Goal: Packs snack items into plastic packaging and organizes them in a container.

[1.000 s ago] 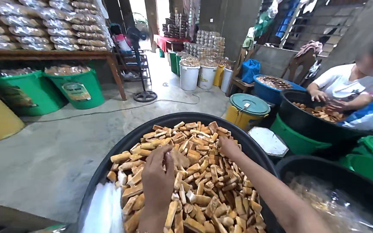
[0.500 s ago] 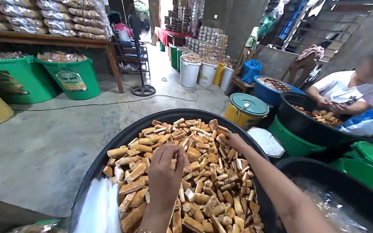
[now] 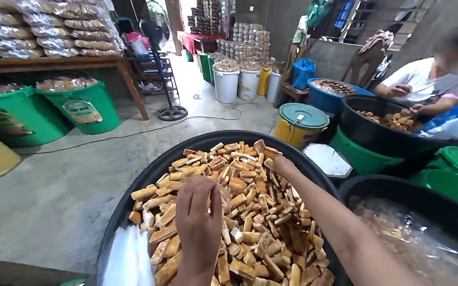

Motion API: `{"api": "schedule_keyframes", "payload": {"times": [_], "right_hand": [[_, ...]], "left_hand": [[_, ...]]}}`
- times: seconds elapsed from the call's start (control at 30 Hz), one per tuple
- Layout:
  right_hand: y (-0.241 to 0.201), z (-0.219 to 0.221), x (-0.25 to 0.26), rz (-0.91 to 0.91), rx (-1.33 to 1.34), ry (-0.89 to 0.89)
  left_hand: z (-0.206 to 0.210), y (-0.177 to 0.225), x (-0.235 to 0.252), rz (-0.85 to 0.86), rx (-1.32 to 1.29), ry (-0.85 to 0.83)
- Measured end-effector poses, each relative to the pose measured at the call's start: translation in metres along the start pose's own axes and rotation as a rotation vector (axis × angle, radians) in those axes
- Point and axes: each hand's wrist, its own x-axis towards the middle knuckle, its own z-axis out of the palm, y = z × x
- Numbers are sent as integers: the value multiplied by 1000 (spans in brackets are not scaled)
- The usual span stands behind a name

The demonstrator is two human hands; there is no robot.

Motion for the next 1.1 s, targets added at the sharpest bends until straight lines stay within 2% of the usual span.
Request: {"api": "schedule_keyframes", "payload": {"times": [0.17,0.33,0.47,0.57,0.67,0.8,0.87,0.97,1.1], "right_hand": [[7,-6,9,-88,-112,-69],[18,10,12,-136,-85,35],[4,18,-4,-130,38,74],[8,20,-21,-169,106,127],[10,13,-48,-317,141,159],[28,36,-98,-573,45,79],[37,45,-113,-568,-15,-7],[36,32,-140,-594,256,46],[28,25,-182,-820,641,25]], "left_hand": [[2,-2,1,10,11,-52],[4,7,2,12,37,-67],[5,1,0,81,34,-142],[10,-5,-6,54,2,-396],[14,-10,-8,-31,-2,-683],[23,-3,-13,-118,16,-966],[31,0,-21,-101,1,-1034],[39,1,-32,-120,-43,-1079],[38,15,-32,-228,-141,-1102]]}}
